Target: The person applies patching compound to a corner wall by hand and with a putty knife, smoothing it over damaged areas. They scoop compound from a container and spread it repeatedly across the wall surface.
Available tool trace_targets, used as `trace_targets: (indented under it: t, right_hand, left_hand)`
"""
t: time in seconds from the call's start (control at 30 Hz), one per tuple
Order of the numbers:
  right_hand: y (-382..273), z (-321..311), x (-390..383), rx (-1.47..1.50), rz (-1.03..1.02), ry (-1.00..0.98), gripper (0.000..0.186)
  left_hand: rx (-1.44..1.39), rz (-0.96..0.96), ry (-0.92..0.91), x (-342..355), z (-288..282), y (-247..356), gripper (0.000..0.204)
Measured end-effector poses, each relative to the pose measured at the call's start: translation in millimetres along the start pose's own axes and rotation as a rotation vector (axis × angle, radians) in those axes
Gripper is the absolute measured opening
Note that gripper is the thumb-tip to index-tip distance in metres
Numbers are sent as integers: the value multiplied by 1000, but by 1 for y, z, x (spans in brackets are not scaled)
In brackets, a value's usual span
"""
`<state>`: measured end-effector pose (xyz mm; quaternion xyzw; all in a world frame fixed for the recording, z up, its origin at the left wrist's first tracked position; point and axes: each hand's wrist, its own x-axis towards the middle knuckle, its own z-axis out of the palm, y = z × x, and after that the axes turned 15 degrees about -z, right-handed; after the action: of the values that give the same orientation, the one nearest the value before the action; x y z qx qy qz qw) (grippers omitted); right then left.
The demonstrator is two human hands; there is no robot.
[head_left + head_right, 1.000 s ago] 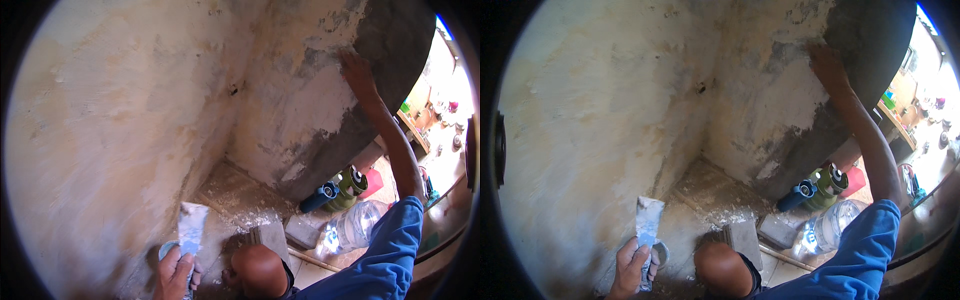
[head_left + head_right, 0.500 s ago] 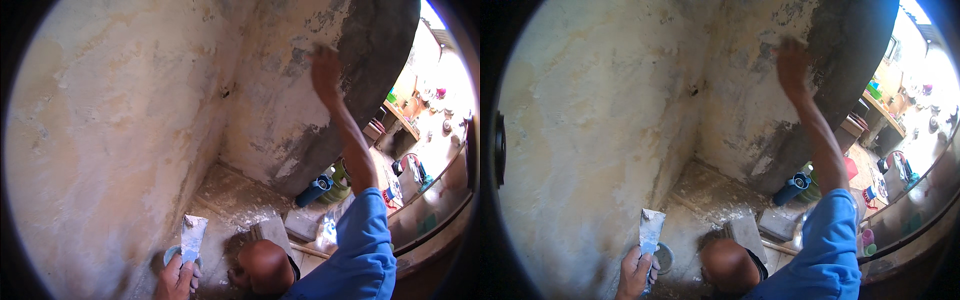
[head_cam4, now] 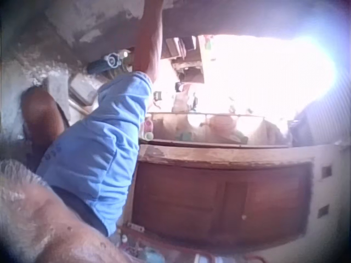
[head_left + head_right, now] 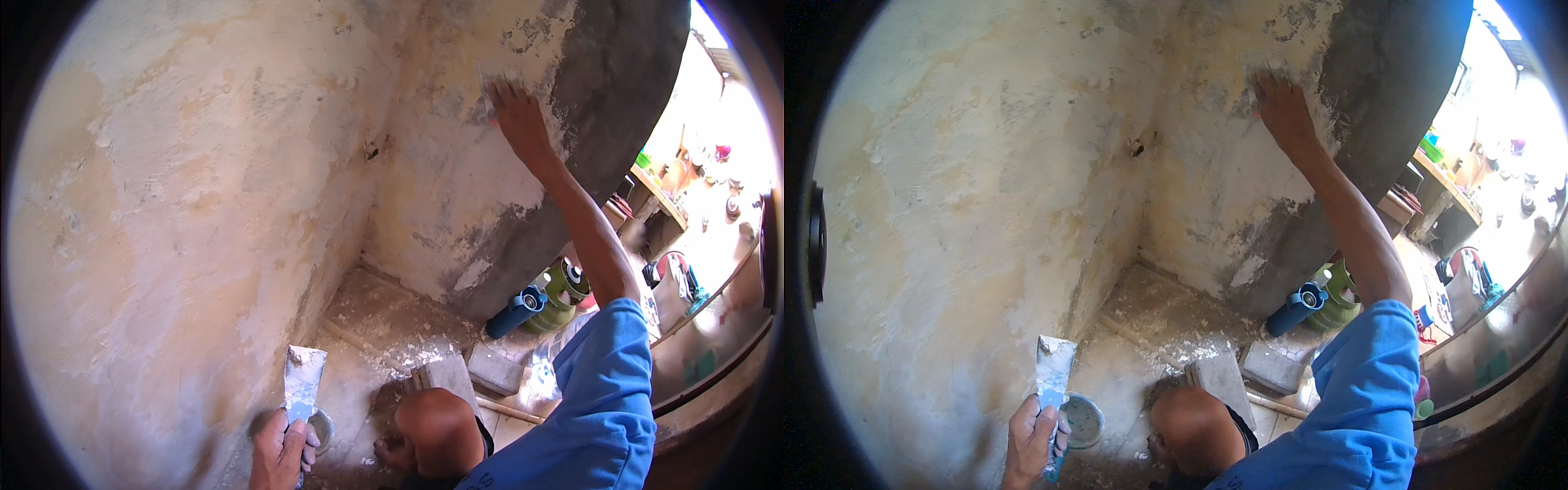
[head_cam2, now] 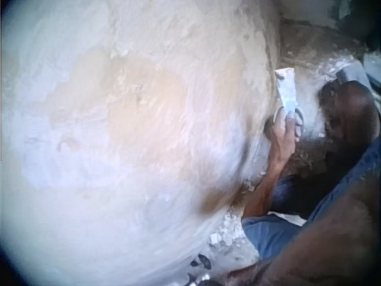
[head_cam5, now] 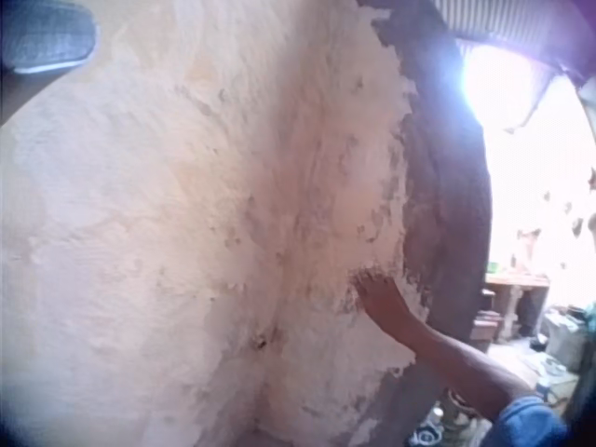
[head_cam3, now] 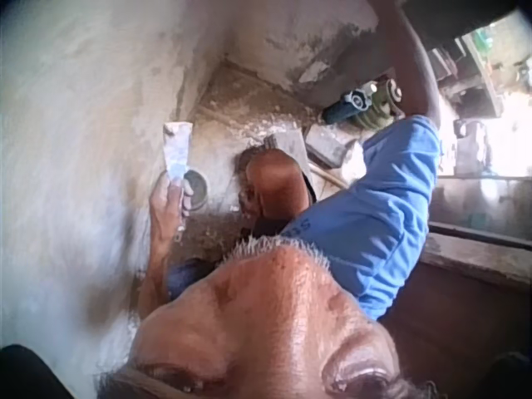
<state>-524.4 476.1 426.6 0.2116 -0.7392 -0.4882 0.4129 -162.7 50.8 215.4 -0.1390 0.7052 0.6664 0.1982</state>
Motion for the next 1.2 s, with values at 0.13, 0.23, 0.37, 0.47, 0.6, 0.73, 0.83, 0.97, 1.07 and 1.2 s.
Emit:
trace_targets:
  t: [0.13, 0.23, 0.37, 0.47, 0.6, 0.73, 0.83, 0.97, 1.07, 1.2]
  right_hand:
    - [-6, 4, -30, 16, -68, 4, 56]
    - [18, -10, -20, 93, 127, 176, 45]
    - [15, -7, 35, -54, 305, 127, 44]
    - [-21, 8, 31, -23, 174, 97, 50]
    - [-33, -11, -2, 40, -115, -14, 52]
    - [49, -25, -1, -99, -75, 256, 51]
    - [103, -9, 13, -208, -92, 210, 51]
    - [104, 3, -29, -171, -138, -10, 55]
    - [83, -20, -66, -41, -205, -122, 55]
    - [88, -39, -34, 15, 47, 263, 40]
  left_hand:
    - [7, 24, -12, -2, 1, 4, 25]
    - [28, 16, -13, -1, 2, 1, 25]
    - [67, 43, -43, 3, 3, -2, 24]
    - [63, 58, -33, 2, 6, 10, 24]
    - [91, 52, 0, 1, 2, 5, 24]
    - [86, 29, -1, 5, 3, 5, 23]
    - [91, 38, -12, 13, 5, 1, 24]
    - [92, 40, 1, 11, 6, 4, 24]
    - [78, 29, -16, 6, 3, 7, 24]
    - [61, 45, -6, 6, 2, -1, 24]
